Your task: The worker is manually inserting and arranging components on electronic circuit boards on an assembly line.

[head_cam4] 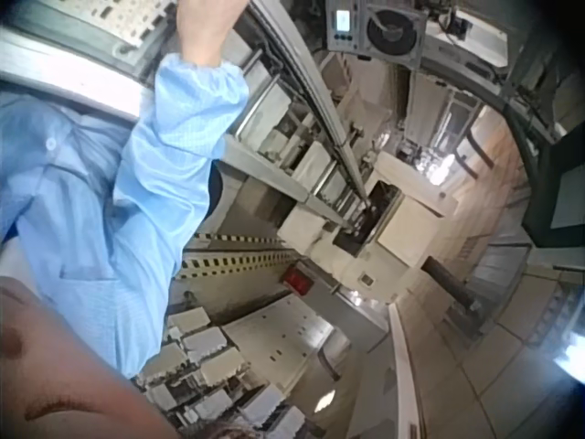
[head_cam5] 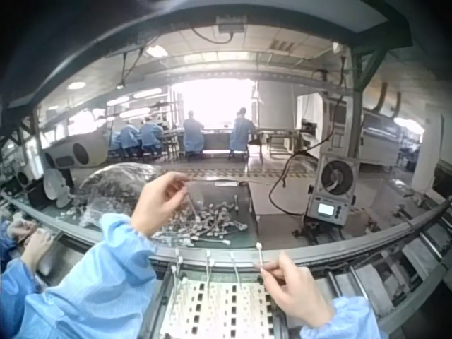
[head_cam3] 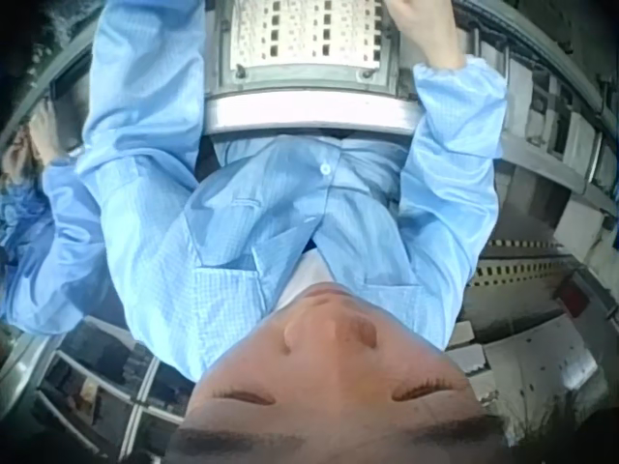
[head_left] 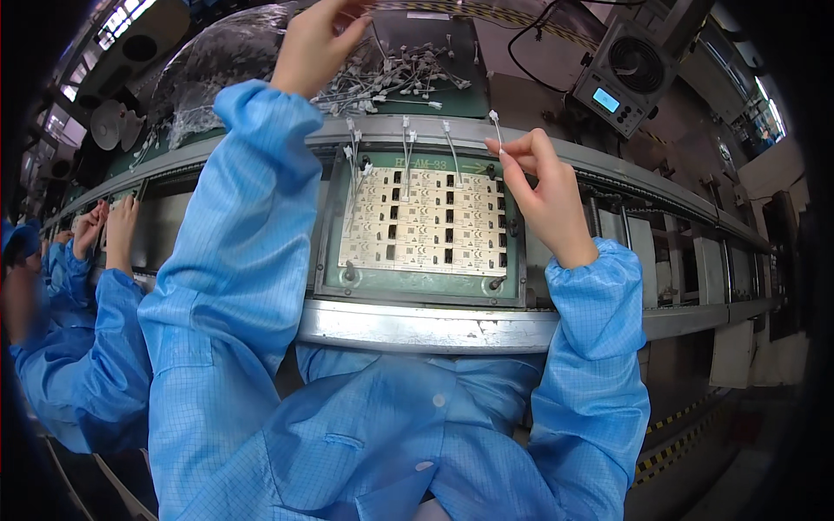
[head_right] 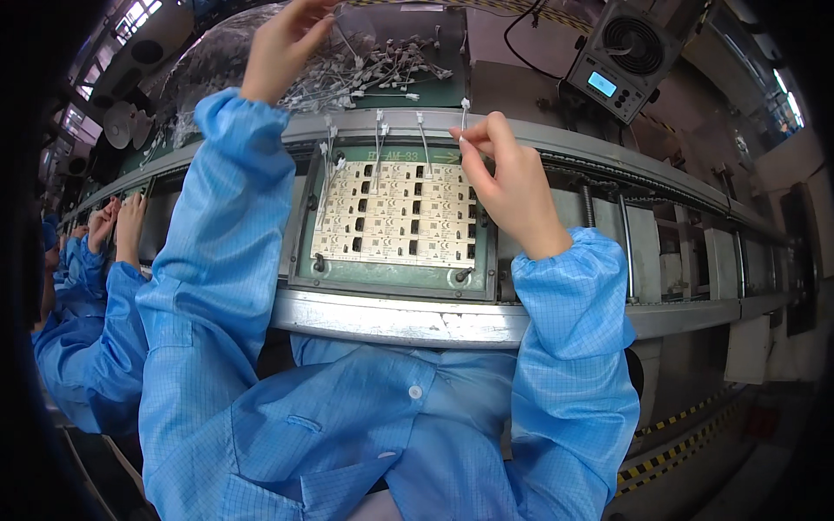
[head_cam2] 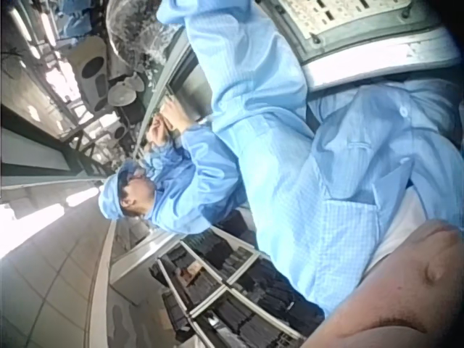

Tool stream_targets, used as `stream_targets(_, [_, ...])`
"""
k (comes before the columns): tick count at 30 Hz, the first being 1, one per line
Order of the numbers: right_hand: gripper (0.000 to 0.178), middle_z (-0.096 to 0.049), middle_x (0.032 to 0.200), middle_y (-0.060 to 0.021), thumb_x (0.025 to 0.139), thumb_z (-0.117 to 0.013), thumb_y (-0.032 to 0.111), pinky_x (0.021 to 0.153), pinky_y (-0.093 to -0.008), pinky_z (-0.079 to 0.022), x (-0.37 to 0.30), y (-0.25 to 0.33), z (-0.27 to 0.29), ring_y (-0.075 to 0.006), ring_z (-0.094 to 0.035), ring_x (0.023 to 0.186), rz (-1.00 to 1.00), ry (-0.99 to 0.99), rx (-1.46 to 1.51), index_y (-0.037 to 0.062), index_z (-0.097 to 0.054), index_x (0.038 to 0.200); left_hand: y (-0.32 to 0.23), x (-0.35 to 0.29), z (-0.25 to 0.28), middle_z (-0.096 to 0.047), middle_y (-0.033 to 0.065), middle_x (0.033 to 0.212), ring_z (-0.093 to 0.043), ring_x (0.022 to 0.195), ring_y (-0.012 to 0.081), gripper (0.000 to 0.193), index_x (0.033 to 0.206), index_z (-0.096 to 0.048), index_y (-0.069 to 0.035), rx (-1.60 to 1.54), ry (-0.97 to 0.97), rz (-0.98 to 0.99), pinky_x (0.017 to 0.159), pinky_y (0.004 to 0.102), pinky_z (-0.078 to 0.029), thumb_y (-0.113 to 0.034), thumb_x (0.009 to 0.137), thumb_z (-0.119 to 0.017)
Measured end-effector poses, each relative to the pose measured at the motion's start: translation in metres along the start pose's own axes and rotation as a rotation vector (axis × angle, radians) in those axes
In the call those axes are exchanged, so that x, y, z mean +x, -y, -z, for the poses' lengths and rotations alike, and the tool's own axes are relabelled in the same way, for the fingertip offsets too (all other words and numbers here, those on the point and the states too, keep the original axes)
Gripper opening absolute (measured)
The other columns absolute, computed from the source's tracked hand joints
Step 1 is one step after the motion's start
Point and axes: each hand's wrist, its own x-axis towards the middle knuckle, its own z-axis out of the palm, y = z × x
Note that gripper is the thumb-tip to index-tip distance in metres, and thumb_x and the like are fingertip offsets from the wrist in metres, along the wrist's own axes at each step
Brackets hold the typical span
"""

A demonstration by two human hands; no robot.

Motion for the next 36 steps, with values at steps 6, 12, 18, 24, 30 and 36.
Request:
stream_targets(6, [0.007, -0.066, 0.088, -0.0099, 0.089, -0.064, 0.004, 0.072, -0.0344, -0.05, 0.0, 0.004, -0.019, -0.0247, -0.065, 0.083, 0.246, 0.086, -0.255, -0.001, -0.063, 0.095, -0.038, -0.08, 0.041, -0.072, 0.0029, 0.089, -0.066, 0.074, 0.0184, 0.015, 0.1, -0.069, -0.01, 0.32, -0.058, -0.543, 0.07, 0.0316, -0.046, -0.012, 0.086, -0.074])
stream_targets(12, [0.005, -0.056, 0.083, -0.0018, 0.083, -0.072, 0.007, 0.085, -0.0323, -0.035, -0.006, 0.0, -0.028, -0.0181, -0.054, 0.08, 0.234, 0.135, -0.35, 0.0039, -0.069, 0.085, -0.039, -0.128, 0.05, -0.072, 0.0044, 0.088, -0.069, 0.076, 0.0198, 0.011, 0.099, -0.068, -0.009, 0.126, 0.051, -0.268, 0.074, 0.0314, -0.048, -0.008, 0.088, -0.07])
stream_targets(18, [0.006, -0.056, 0.082, 0.0001, 0.08, -0.075, 0.008, 0.086, -0.0333, -0.032, -0.009, 0.006, -0.026, -0.0166, -0.053, 0.08, 0.162, 0.173, -0.369, 0.0061, -0.071, 0.083, -0.036, -0.144, 0.056, -0.072, 0.0089, 0.094, -0.072, 0.09, 0.0183, 0.014, 0.103, -0.068, 0.001, -0.147, 0.322, 0.012, 0.085, 0.0294, -0.055, 0.0, 0.089, -0.066])
stream_targets(24, [0.006, -0.058, 0.082, -0.0001, 0.079, -0.076, 0.008, 0.086, -0.0331, -0.032, -0.01, 0.013, -0.03, -0.0171, -0.054, 0.081, 0.201, 0.163, -0.427, 0.0061, -0.072, 0.083, -0.039, -0.144, 0.069, -0.072, 0.008, 0.094, -0.07, 0.088, 0.0202, 0.015, 0.102, -0.07, 0.0, -0.232, 0.218, 0.143, 0.08, 0.0312, -0.053, -0.002, 0.087, -0.068])
stream_targets(30, [0.008, -0.057, 0.08, 0.0001, 0.078, -0.077, 0.007, 0.086, -0.0334, -0.032, -0.013, 0.012, -0.028, -0.0166, -0.054, 0.081, 0.197, 0.154, -0.459, 0.006, -0.071, 0.084, -0.041, -0.172, 0.069, -0.068, 0.0016, 0.084, -0.062, 0.088, 0.0202, 0.016, 0.089, -0.067, -0.008, 0.211, 0.325, -0.273, 0.083, 0.0381, -0.039, -0.005, 0.076, -0.076])
stream_targets(36, [0.009, -0.058, 0.08, 0.0006, 0.079, -0.076, 0.006, 0.084, -0.0341, -0.032, -0.014, 0.016, -0.03, -0.0163, -0.054, 0.081, 0.255, 0.154, -0.558, 0.0069, -0.072, 0.086, -0.042, -0.192, 0.065, -0.066, 0.0022, 0.083, -0.061, 0.094, 0.0224, 0.014, 0.09, -0.063, -0.007, 0.199, 0.287, -0.217, 0.083, 0.042, -0.041, -0.008, 0.079, -0.071])
